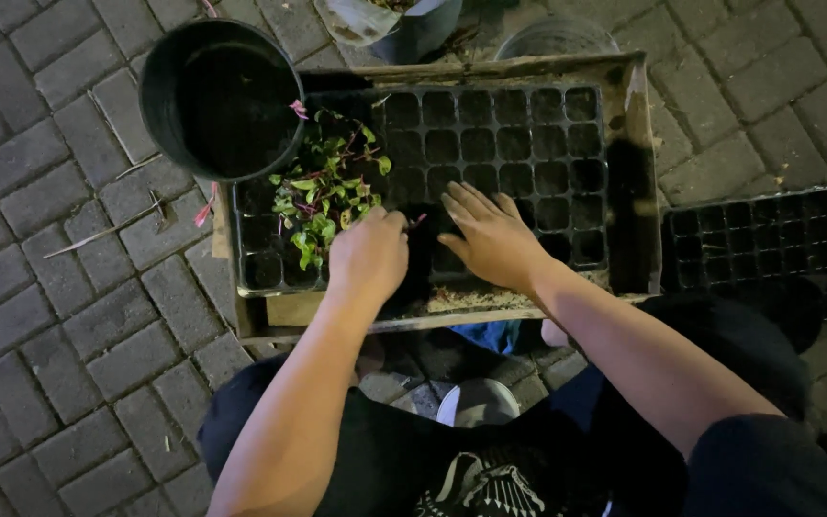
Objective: Planting small plant cuttings into individual cells of a seedling tray filled with soil.
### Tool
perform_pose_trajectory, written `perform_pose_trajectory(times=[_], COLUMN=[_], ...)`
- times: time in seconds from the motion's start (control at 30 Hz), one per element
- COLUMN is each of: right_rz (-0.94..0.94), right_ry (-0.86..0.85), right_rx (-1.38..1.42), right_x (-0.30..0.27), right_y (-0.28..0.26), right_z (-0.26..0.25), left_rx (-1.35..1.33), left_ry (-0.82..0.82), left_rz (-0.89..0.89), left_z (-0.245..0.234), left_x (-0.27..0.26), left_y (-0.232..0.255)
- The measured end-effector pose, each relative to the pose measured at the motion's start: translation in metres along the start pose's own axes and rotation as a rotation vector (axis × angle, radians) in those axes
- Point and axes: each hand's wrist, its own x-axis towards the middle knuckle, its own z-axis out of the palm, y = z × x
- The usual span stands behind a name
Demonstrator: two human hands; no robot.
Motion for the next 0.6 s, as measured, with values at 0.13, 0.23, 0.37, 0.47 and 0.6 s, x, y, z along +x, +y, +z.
perform_pose_trajectory(times=[0.13,0.23,0.37,0.47,0.6], right_rz=[-0.191,-0.108,-0.094,-0.117,0.115], right_ry=[0.107,0.2,0.217,0.337,0.175], right_rx=[-0.304,-0.275,-0.247,-0.178,-0.1], right_x=[0.015,0.016,0.021,0.031,0.033], right_y=[0.003,0.012,0.02,0.03,0.046], right_z=[0.023,0.064,0.067,0.04,0.032], left_rx=[-0.078,-0.092,-0.154,-0.182,-0.158], left_ry=[0.0,-0.006,-0.008,-0.011,0.012], left_rz=[-0.067,-0.067,-0.024,-0.028,-0.016], left_z=[-0.015,-0.021,-0.047,-0.053,-0.055], left_x=[0.003,0.0,-0.007,-0.008,-0.009], left_y=[-0.005,-0.001,0.004,0.008,0.007])
